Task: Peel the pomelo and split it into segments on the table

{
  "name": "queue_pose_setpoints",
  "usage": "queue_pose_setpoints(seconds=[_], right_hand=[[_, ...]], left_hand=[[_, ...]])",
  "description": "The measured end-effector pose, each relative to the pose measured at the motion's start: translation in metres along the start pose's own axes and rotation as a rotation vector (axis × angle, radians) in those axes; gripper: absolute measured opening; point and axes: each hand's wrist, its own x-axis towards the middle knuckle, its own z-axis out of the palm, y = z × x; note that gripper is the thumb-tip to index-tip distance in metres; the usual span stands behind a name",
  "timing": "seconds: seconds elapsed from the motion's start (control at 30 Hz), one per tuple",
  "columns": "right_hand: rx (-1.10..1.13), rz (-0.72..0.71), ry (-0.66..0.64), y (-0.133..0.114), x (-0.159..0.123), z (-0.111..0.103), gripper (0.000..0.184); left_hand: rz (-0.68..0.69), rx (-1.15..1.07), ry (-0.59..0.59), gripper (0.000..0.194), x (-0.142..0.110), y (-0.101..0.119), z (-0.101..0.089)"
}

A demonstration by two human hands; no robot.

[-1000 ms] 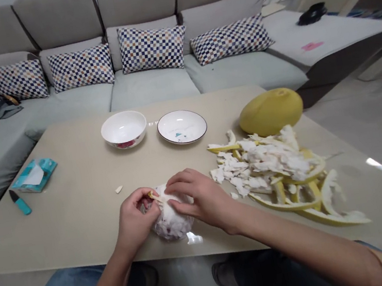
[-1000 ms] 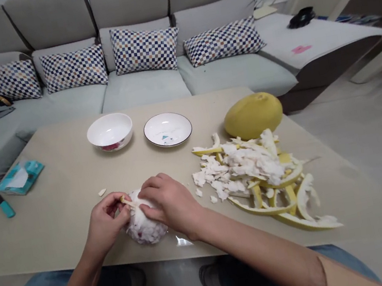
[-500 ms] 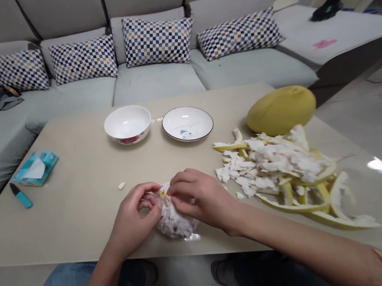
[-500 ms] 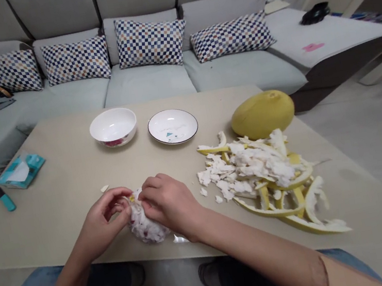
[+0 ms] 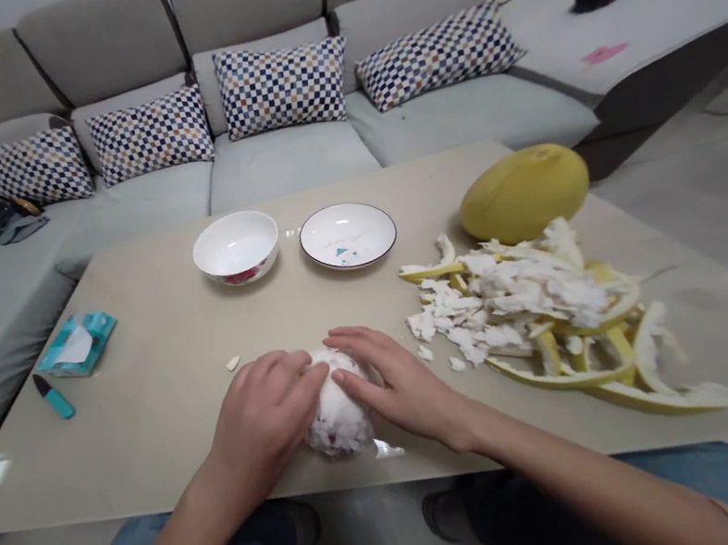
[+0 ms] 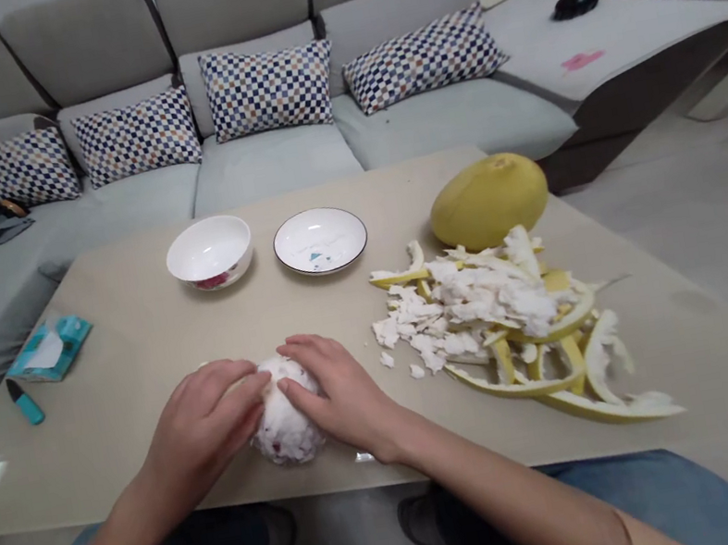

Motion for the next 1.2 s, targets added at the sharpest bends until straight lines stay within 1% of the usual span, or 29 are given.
queue_pose_setpoints(seconds=[0.03,0.1,0.13,0.2,0.27,0.37,0.43,0.5,0.57,0.63,0.73,0.8,0.87,0.93,1.07,1.13,1.2], right_hand=[[0.03,0.027,-0.017,0.003,-0.002,0.004,0.037],[0.077,0.048,-0.038,0.006,-0.005,0.013,0.042],[0.09,0.041,-0.033,0.007,-0.006,0.016,0.045],[0.097,0.009,-0.002,0.006,-0.007,0.023,0.051],[0.09,-0.015,0.034,0.003,-0.009,0.027,0.062],[0.072,-0.011,0.057,0.0,-0.014,0.031,0.076],[0.075,-0.006,0.053,-0.001,-0.015,0.032,0.078],[0.089,-0.011,0.058,0.0,-0.016,0.032,0.078],[0.105,-0.023,0.072,0.002,-0.015,0.032,0.077],[0.12,-0.036,0.082,0.004,-0.014,0.033,0.075],[0.135,-0.054,0.094,0.007,-0.012,0.034,0.074],[0.143,-0.057,0.101,0.008,-0.011,0.034,0.074],[0.152,-0.06,0.1,0.01,-0.012,0.034,0.073],[0.158,-0.067,0.095,0.012,-0.013,0.034,0.074],[0.147,-0.108,0.082,0.017,-0.017,0.034,0.079],[0.14,-0.128,0.057,0.019,-0.017,0.032,0.079],[0.127,-0.137,0.017,0.018,-0.014,0.025,0.074]], left_hand=[[0.095,0.113,-0.034,0.022,0.003,0.0,-0.003],[0.203,0.271,-0.092,0.023,0.008,0.0,-0.007],[0.232,0.316,-0.132,0.023,0.011,0.0,-0.009],[0.247,0.358,-0.233,0.023,0.018,0.0,-0.012],[0.197,0.351,-0.336,0.022,0.025,0.002,-0.016],[0.063,0.252,-0.459,0.015,0.039,0.003,-0.022],[-0.003,0.146,-0.55,0.013,0.049,0.002,-0.025],[-0.052,0.048,-0.643,0.016,0.058,0.0,-0.025],[-0.126,-0.041,-0.698,0.018,0.062,-0.004,-0.023],[-0.229,-0.173,-0.716,0.018,0.06,-0.008,-0.02],[-0.392,-0.463,-0.731,0.019,0.051,-0.015,-0.015],[-0.473,-0.643,-0.73,0.024,0.043,-0.02,-0.012],[-0.505,-0.764,-0.696,0.033,0.038,-0.024,-0.01],[-0.513,-0.837,-0.664,0.04,0.033,-0.028,-0.008],[-0.554,-0.958,-0.644,0.044,0.022,-0.036,-0.003],[-0.57,-0.997,-0.604,0.046,0.015,-0.039,0.0],[-0.578,-1.018,-0.545,0.048,0.009,-0.04,0.004]])
